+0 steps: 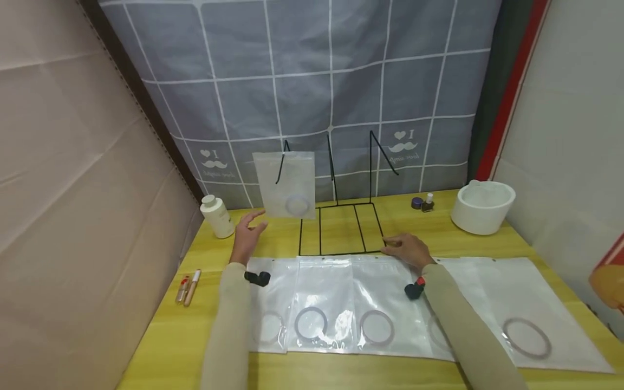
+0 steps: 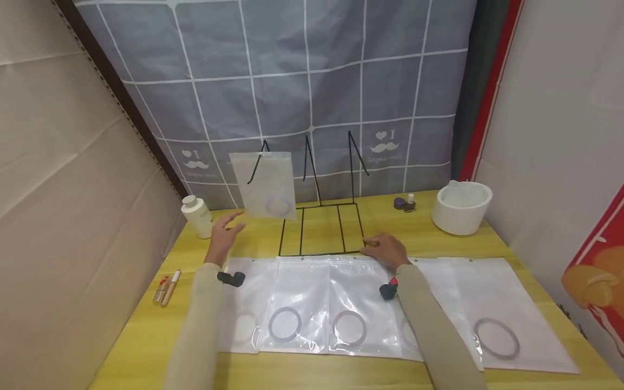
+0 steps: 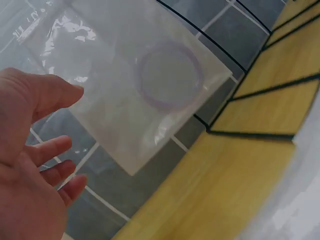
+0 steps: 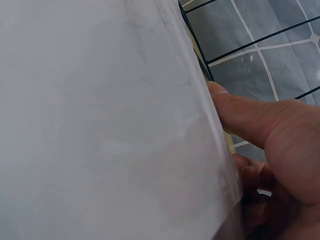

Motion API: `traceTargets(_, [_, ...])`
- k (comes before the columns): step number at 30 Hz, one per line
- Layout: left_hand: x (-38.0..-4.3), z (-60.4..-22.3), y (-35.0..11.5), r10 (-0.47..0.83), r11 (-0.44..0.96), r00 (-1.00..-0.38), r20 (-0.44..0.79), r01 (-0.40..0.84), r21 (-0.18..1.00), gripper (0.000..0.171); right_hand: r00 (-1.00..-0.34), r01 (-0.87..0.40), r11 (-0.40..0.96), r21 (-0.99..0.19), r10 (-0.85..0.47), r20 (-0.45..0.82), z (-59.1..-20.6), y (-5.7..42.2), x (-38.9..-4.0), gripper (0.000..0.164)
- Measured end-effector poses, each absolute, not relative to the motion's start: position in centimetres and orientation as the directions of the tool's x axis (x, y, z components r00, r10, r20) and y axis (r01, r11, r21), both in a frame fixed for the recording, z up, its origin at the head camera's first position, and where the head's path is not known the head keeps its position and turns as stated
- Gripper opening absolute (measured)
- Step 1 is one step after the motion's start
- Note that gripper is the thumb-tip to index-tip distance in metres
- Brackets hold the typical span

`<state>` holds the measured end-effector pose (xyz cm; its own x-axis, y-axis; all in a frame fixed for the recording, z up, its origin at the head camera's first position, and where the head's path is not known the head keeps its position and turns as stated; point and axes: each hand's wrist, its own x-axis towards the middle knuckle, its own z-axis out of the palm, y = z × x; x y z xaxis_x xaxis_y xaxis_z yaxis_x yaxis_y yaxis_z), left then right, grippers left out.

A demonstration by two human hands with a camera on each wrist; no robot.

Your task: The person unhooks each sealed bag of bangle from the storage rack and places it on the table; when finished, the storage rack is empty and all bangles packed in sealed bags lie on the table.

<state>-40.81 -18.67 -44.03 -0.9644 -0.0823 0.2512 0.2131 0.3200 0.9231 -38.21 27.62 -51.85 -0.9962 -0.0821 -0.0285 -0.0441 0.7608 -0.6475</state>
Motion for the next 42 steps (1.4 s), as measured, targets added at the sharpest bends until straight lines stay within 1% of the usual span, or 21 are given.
traceTargets(3, [-42.8,-42.4,-17.9,-0.086,0.257,-0.94,0.331,0.3,0.918,0.041,-0.997,-0.053,0.762,-0.645,-0.081,-0.013,-52.0,27.5,-38.1,0.057])
traceTargets(6, [-44.4,-40.6,-17.4,-0.089,0.184,-0.921,0.38,0.36,0.915,0.042,-0.996,-0.071,0.769,-0.636,-0.088,0.004,-52.1,27.4,-38.0,0.056])
traceTargets(9, [-45.2,-39.2,-17.0,-0.09,0.115,-0.911,0.402,0.392,0.913,0.043,-0.996,-0.078,0.775,-0.627,-0.094,0.007,-52.1,27.4,-38.1,0.056])
traceTargets(12, [-45.4,-38.3,-16.6,-0.09,0.078,-0.917,0.389,0.383,0.921,0.042,-0.996,-0.067,0.779,-0.623,-0.086,-0.001,-52.0,27.6,-38.0,0.055])
traceTargets(17, [-45.1,-38.0,-16.1,-0.081,0.065,-0.916,0.394,0.389,0.919,0.038,-0.996,-0.068,0.782,-0.619,-0.091,-0.006,-51.7,27.7,-37.9,0.055])
traceTargets(22, [-44.9,-37.9,-15.7,-0.025,0.056,-0.913,0.407,0.406,0.912,0.039,-0.996,-0.074,0.777,-0.625,-0.088,0.008,-51.6,27.7,-37.8,0.054])
traceTargets(27, [-44.3,-38.0,-16.0,0.015,0.038,-0.912,0.409,0.41,0.911,0.042,-0.996,-0.064,0.779,-0.624,-0.09,-0.01,-51.6,27.5,-37.9,0.055])
traceTargets(31, [-43.8,-37.9,-16.4,-0.004,0.025,-0.906,0.423,0.423,0.906,0.041,-0.997,-0.044,0.779,-0.626,-0.075,-0.022,-51.5,27.5,-37.9,0.056])
traceTargets(38, [-42.4,-38.6,-16.8,-0.031,-0.062,-0.896,0.443,0.444,0.894,0.043,-0.997,-0.038,0.771,-0.635,-0.071,-0.025,-51.5,27.6,-37.9,0.057])
traceTargets(42, [-41.0,-38.9,-17.2,-0.045,-0.013,-0.884,0.465,0.466,0.885,0.044,-0.997,-0.042,0.765,-0.643,-0.077,-0.026,-51.5,27.5,-37.9,0.056])
